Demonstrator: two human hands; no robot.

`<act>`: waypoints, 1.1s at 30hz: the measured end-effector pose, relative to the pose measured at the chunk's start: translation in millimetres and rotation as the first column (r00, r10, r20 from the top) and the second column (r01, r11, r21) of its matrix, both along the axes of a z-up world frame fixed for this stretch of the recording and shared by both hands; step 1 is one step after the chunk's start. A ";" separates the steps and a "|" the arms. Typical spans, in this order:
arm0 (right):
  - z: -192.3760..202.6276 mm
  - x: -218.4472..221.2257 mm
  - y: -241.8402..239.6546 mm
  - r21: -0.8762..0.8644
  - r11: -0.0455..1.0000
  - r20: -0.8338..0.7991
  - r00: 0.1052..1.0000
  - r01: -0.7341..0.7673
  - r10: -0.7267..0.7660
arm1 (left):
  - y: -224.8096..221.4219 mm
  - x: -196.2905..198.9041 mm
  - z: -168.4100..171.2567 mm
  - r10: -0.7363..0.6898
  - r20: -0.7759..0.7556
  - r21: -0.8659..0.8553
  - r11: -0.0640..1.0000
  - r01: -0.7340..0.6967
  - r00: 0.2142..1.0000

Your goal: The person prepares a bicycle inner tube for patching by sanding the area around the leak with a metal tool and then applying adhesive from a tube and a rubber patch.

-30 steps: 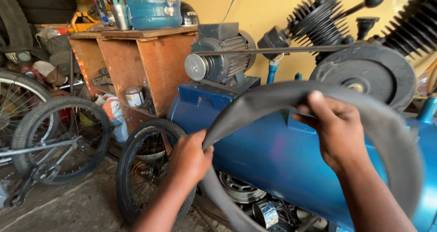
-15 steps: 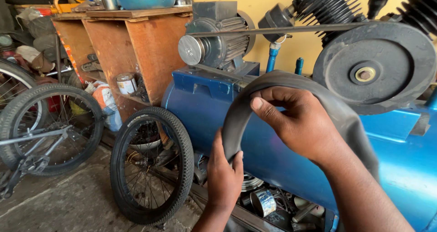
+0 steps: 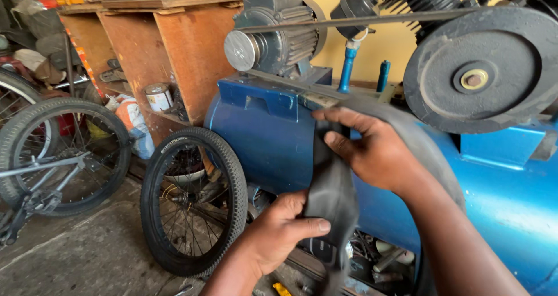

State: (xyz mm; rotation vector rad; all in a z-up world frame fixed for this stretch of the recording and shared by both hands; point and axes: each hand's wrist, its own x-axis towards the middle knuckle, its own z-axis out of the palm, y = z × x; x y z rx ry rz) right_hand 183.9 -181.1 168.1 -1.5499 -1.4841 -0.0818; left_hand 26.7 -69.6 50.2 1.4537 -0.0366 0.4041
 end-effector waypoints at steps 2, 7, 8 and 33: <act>-12.3 7.3 6.1 -0.042 0.998 -0.079 0.996 -0.041 0.038 | -7.8 -6.7 7.5 -0.052 -0.004 -0.069 0.996 0.052 0.999; -26.8 17.5 11.6 -0.158 0.984 -0.328 0.944 -0.087 0.031 | -23.5 -8.1 16.5 -0.025 0.037 -0.104 0.994 0.029 0.999; -29.6 19.8 11.8 -0.156 0.984 -0.399 0.917 -0.091 0.021 | -25.8 -7.4 17.4 -0.027 0.029 -0.129 0.991 0.030 0.999; 16.4 -24.7 -21.6 0.244 0.902 0.317 0.849 0.356 -0.421 | -20.8 -2.7 32.5 0.500 -0.050 0.420 0.796 -0.436 0.865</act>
